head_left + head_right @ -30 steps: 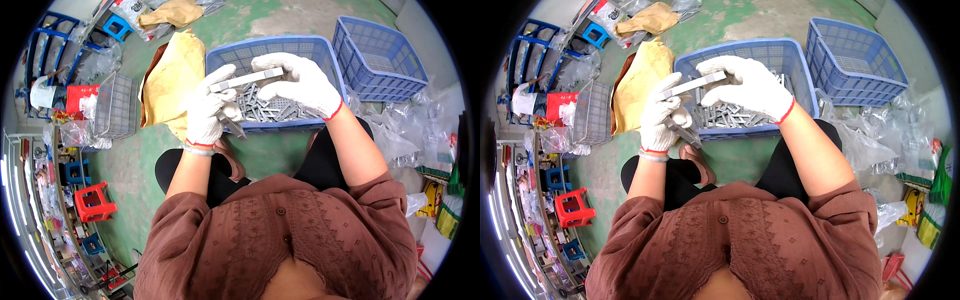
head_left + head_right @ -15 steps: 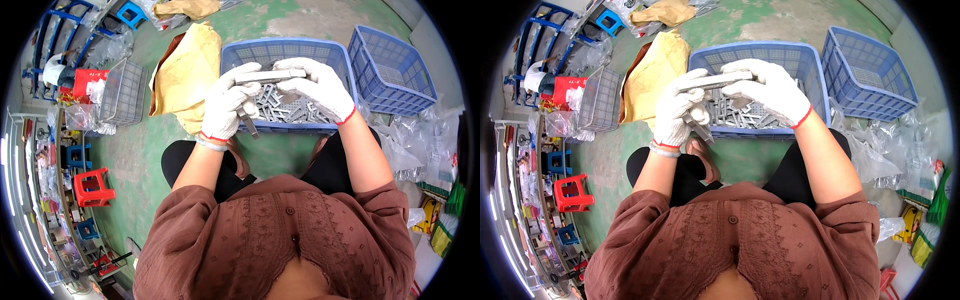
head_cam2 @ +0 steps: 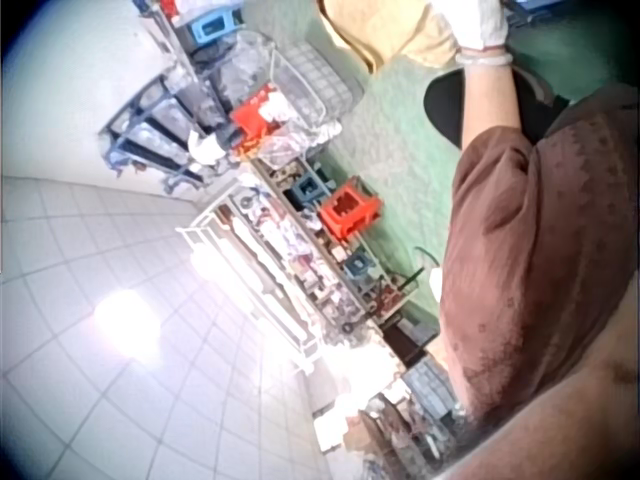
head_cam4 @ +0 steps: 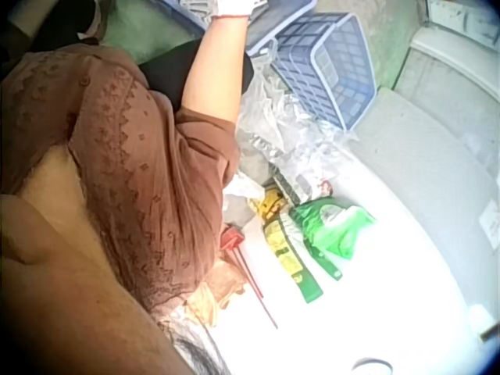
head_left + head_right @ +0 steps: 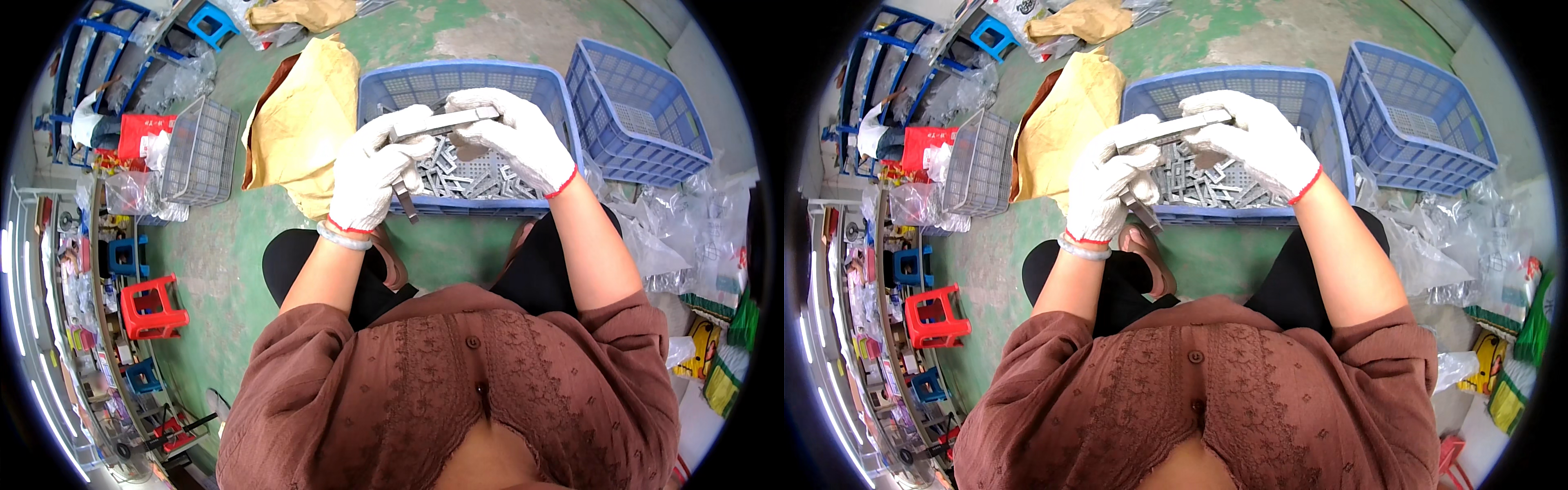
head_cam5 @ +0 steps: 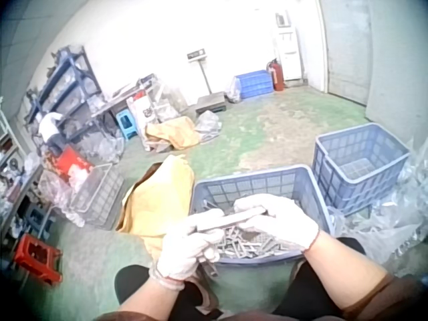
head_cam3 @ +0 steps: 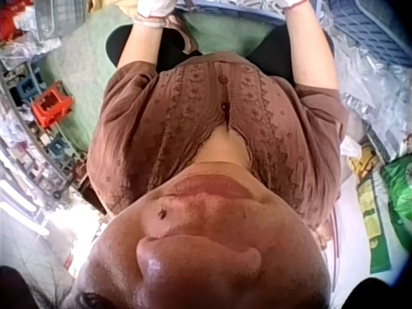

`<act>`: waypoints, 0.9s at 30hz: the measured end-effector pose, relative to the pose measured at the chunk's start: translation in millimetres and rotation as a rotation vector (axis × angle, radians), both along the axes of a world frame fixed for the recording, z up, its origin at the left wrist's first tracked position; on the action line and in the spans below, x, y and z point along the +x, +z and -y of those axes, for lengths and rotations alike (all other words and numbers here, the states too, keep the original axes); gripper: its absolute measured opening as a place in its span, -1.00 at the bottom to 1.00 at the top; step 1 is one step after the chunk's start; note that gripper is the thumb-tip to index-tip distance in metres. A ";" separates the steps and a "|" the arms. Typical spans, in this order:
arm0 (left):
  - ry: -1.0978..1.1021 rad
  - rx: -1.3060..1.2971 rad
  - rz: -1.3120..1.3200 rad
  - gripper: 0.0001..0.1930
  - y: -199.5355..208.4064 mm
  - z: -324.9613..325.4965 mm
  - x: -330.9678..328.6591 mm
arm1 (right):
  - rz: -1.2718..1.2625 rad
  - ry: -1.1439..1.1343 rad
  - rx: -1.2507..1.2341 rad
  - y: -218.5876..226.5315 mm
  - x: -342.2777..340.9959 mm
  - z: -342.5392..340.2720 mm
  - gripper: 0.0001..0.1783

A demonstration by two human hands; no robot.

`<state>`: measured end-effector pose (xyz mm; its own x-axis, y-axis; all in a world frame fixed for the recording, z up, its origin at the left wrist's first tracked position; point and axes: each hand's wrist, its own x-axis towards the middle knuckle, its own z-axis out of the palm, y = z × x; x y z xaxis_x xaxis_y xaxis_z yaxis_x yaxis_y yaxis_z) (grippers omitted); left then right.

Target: The person sits on a red stool and sorts small rectangular metal parts from a blue crate into a large yellow sack. They repeatedly pick up handfuls of parts, inspect them, and transfer them into the sack.

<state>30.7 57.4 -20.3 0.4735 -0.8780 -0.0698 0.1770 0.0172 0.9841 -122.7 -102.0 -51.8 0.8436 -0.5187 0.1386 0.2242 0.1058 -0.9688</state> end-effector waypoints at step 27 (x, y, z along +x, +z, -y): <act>-0.131 -0.154 -0.282 -0.58 -18.4 4.5 31.7 | -0.061 0.082 -0.244 25.1 -3.4 -64.3 -0.43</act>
<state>62.4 53.0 -38.6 0.3372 -0.9404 -0.0442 0.4523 0.1207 0.8836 -126.1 -37.7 -26.6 0.8923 -0.4054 0.1986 0.1650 -0.1167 -0.9794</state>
